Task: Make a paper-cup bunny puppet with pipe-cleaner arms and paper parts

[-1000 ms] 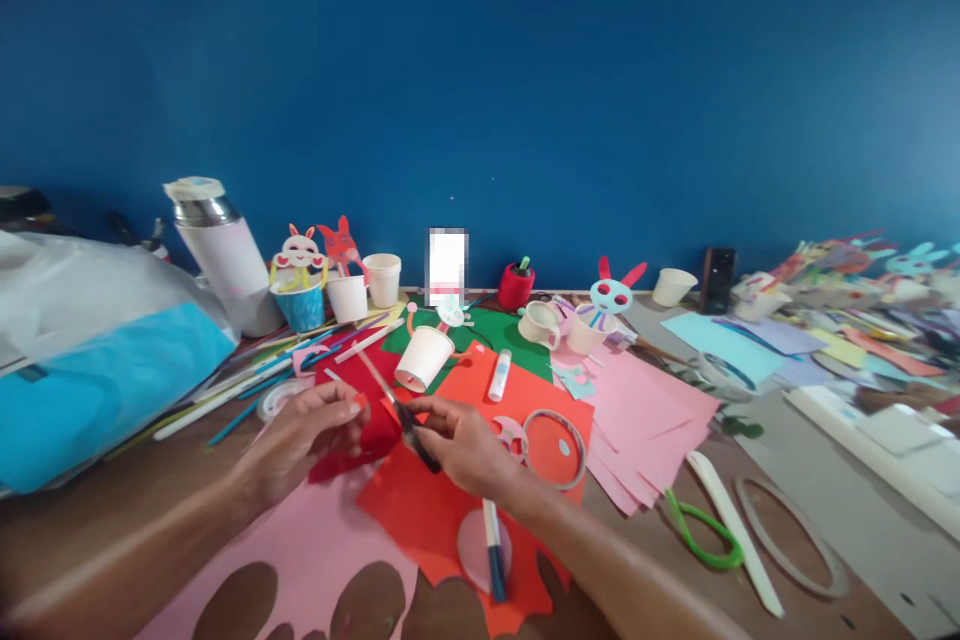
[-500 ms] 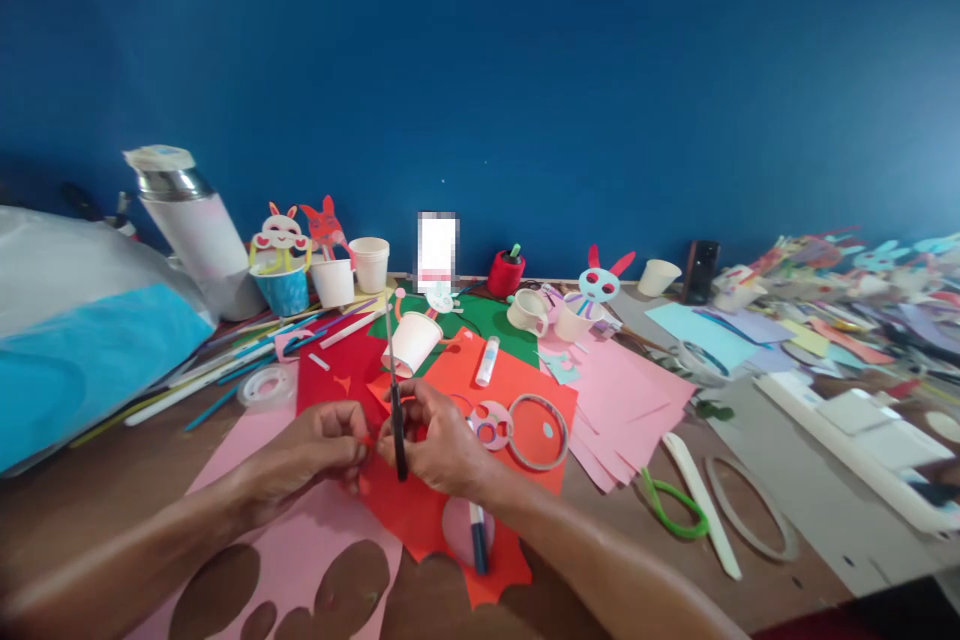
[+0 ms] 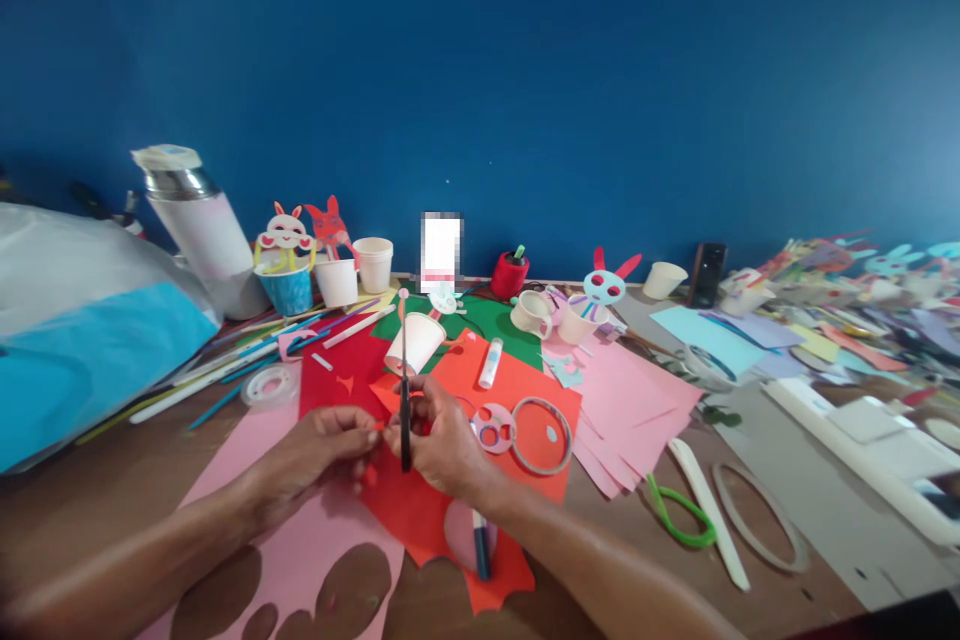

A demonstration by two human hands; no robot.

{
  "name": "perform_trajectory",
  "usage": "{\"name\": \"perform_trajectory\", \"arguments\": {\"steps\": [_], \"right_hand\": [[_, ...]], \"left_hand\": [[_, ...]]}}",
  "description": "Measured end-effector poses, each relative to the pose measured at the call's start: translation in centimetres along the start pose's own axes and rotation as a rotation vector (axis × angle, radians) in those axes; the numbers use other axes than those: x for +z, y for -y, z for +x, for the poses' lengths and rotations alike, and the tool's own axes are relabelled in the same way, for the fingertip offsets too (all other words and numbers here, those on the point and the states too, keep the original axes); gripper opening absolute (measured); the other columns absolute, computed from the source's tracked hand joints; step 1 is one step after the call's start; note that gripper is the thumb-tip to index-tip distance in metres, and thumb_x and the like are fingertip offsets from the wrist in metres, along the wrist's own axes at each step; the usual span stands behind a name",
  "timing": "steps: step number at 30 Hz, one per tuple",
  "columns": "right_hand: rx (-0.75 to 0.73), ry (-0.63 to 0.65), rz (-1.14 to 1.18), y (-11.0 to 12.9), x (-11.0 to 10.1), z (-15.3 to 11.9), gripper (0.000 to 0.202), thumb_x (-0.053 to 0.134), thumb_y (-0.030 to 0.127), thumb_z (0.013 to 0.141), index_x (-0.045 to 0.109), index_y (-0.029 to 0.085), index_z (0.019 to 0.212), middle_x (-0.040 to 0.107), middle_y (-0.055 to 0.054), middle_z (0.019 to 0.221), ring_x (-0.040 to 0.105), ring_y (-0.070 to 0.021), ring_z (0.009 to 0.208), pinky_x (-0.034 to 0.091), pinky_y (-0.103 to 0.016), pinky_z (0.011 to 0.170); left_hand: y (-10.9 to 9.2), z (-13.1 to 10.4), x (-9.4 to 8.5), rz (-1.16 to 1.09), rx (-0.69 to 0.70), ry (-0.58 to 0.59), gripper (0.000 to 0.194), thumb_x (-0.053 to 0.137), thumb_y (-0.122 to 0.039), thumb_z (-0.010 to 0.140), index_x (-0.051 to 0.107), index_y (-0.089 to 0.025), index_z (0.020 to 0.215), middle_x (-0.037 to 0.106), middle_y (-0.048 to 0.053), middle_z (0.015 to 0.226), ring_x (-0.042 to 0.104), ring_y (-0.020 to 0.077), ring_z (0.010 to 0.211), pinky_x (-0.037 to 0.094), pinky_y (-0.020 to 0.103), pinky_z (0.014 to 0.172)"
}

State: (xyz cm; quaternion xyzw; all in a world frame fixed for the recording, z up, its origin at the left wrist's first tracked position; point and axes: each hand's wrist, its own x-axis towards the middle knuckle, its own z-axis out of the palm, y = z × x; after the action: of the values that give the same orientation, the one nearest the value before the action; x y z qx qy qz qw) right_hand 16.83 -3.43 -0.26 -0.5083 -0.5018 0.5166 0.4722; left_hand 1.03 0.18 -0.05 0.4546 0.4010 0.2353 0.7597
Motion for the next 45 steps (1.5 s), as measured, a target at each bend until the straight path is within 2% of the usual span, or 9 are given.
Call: {"name": "perform_trajectory", "arguments": {"steps": [7,11,14,19,25,28,33,38,45], "right_hand": [[-0.021,0.272,0.005,0.4,-1.2,-0.5,0.042,0.056,0.047,0.077,0.046,0.019,0.106,0.047,0.003,0.067,0.038,-0.0076,0.057,0.03,-0.02,0.051],[-0.001,0.34,-0.031,0.9,-1.4,-0.6,0.041,0.055,0.051,0.076,0.047,0.018,0.099,0.045,0.004,0.065,0.036,-0.0073,0.055,0.028,-0.02,0.049],[0.046,0.372,-0.064,1.4,-1.4,-0.7,0.043,0.056,0.053,0.074,0.047,0.017,0.097,0.044,0.004,0.063,0.034,-0.0067,0.053,0.027,-0.02,0.047],[0.106,0.401,-0.082,2.1,-1.4,-1.1,0.045,0.059,0.05,0.071,0.047,0.015,0.097,0.043,0.005,0.061,0.034,-0.0063,0.051,0.027,-0.019,0.046],[0.121,0.38,-0.199,2.5,-1.3,-1.1,0.028,0.058,0.03,0.073,0.049,0.017,0.097,0.046,0.005,0.064,0.035,-0.0062,0.051,0.031,-0.019,0.048],[0.115,0.38,-0.233,2.6,-1.3,-1.2,0.027,0.056,0.025,0.073,0.049,0.018,0.098,0.045,0.005,0.063,0.036,-0.0066,0.051,0.031,-0.019,0.048],[0.112,0.39,-0.273,2.4,-1.4,-1.4,0.029,0.056,0.026,0.073,0.05,0.021,0.101,0.046,0.004,0.066,0.037,-0.0079,0.054,0.032,-0.02,0.049],[0.127,0.384,-0.245,2.3,-1.3,-1.4,0.031,0.058,0.032,0.073,0.05,0.022,0.101,0.046,0.003,0.067,0.037,-0.0086,0.054,0.031,-0.02,0.049],[0.17,0.367,-0.186,2.7,-0.9,-1.3,0.033,0.061,0.036,0.069,0.053,0.019,0.096,0.046,0.004,0.063,0.035,-0.0075,0.051,0.029,-0.02,0.047]], "left_hand": [[-1.7,0.1,-1.2,-0.033,0.065,-0.08,0.017,0.062,-0.025,0.069,0.055,-0.013,0.059,0.053,-0.002,0.05,0.047,0.0066,0.044,0.038,0.018,0.043],[-2.4,0.1,-2.0,-0.061,0.107,-0.152,0.009,0.06,-0.021,0.07,0.057,-0.014,0.064,0.057,0.0,0.06,0.049,0.0081,0.052,0.041,0.02,0.046],[-2.6,0.1,-2.2,-0.076,0.136,-0.162,0.009,0.06,-0.022,0.07,0.058,-0.014,0.066,0.057,0.0,0.061,0.05,0.0085,0.053,0.042,0.02,0.048],[-2.9,0.2,-2.2,-0.075,0.141,-0.167,0.012,0.063,-0.024,0.069,0.058,-0.013,0.066,0.055,-0.001,0.057,0.05,0.0075,0.053,0.04,0.018,0.048],[-3.0,0.2,-2.2,-0.071,0.145,-0.172,0.012,0.062,-0.024,0.068,0.06,-0.013,0.067,0.055,-0.001,0.056,0.049,0.0071,0.051,0.038,0.018,0.046],[-3.1,0.1,-2.2,-0.08,0.141,-0.186,0.012,0.062,-0.024,0.067,0.06,-0.013,0.066,0.055,-0.001,0.056,0.048,0.0073,0.05,0.038,0.019,0.046],[-3.3,-0.1,-2.2,-0.079,0.145,-0.211,0.009,0.061,-0.023,0.066,0.06,-0.014,0.065,0.055,-0.002,0.056,0.049,0.0077,0.051,0.038,0.02,0.048],[-3.2,-0.1,-2.1,-0.048,0.136,-0.215,0.01,0.062,-0.024,0.065,0.06,-0.014,0.065,0.055,-0.002,0.057,0.049,0.0082,0.052,0.036,0.02,0.048],[-3.0,0.1,-2.1,-0.017,0.129,-0.209,0.009,0.059,-0.023,0.067,0.061,-0.013,0.067,0.055,-0.001,0.057,0.049,0.0078,0.051,0.035,0.02,0.048]]}}
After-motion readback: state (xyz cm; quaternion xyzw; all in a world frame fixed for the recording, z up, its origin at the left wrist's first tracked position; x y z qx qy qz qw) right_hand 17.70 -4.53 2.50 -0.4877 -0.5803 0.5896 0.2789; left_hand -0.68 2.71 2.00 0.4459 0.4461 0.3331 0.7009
